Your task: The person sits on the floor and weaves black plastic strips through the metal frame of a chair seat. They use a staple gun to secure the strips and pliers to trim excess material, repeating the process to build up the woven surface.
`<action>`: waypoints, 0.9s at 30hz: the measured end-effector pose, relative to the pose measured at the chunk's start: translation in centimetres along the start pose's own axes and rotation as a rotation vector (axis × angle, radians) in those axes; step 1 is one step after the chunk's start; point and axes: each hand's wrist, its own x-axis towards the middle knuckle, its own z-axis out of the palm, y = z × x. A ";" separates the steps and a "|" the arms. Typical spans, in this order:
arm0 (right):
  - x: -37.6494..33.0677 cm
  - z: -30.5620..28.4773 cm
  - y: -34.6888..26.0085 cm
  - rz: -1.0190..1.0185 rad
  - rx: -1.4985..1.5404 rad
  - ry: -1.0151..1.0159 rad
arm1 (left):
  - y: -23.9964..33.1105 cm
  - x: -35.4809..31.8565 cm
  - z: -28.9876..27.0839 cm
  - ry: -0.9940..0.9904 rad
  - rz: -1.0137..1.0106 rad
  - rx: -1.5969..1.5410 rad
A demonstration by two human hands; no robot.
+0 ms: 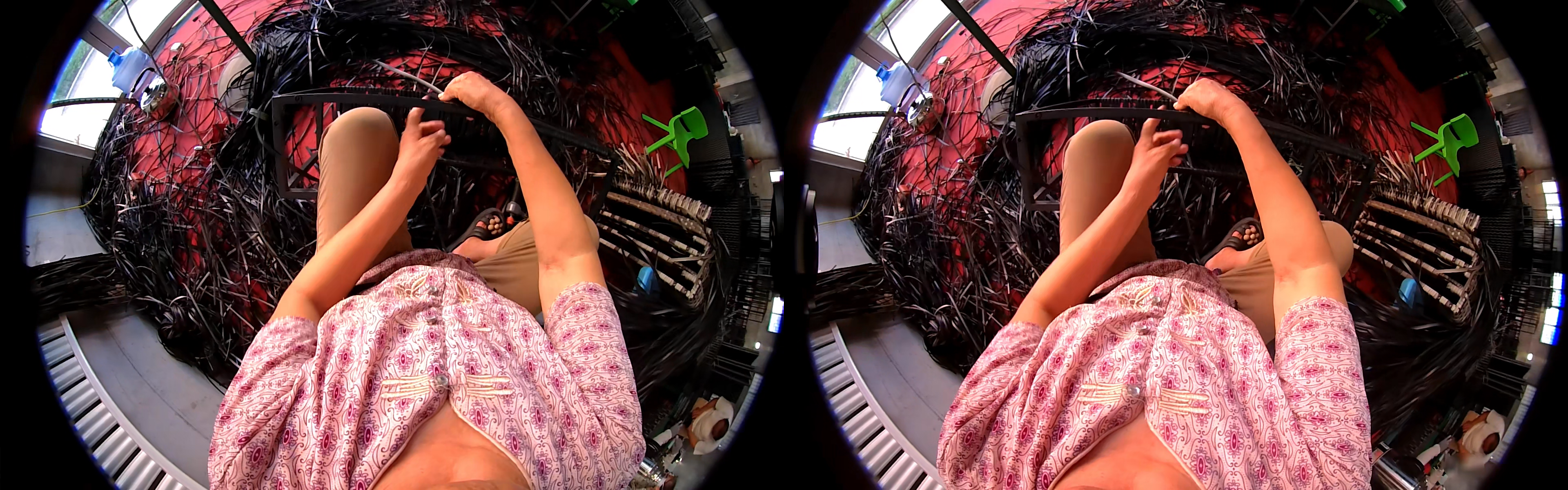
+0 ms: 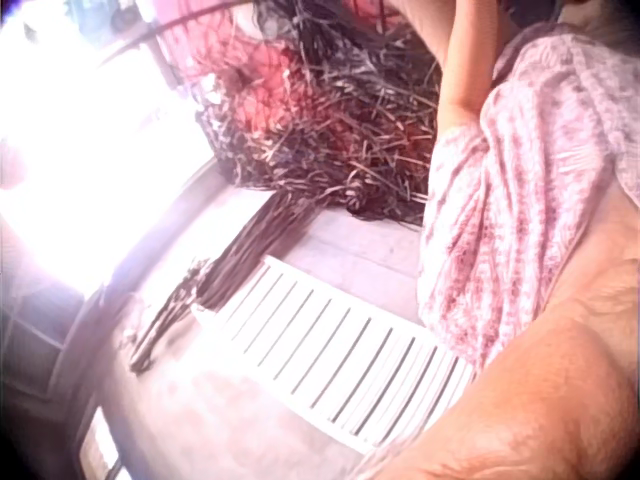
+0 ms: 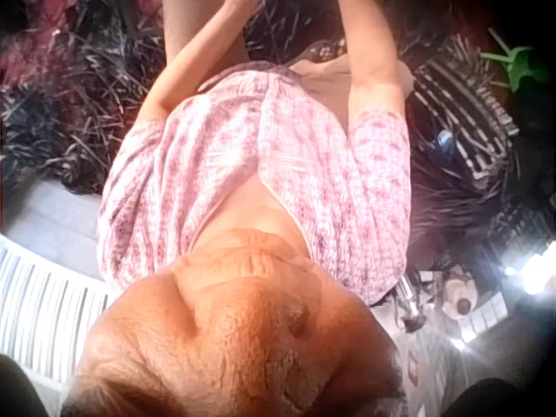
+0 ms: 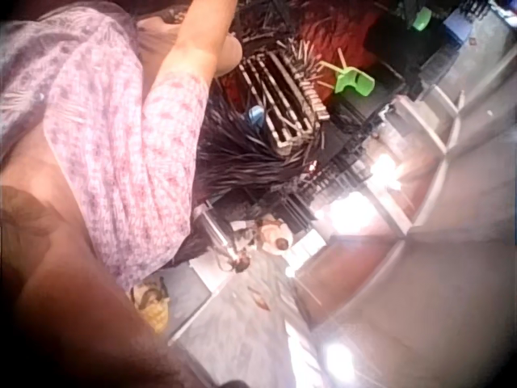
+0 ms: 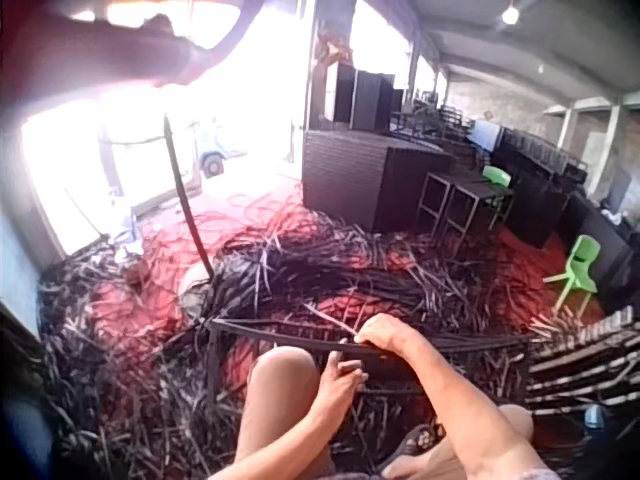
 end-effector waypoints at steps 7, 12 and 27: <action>0.0 -0.2 -0.4 -0.167 -0.467 -0.082 | -0.4 5.1 0.9 0.121 0.216 0.590; -2.9 0.8 -2.6 -0.031 -0.558 0.321 | -0.4 2.0 0.2 0.165 0.511 1.001; -7.4 4.0 -4.2 -0.338 -0.425 0.768 | 18.2 -12.0 -2.7 -1.020 0.218 0.026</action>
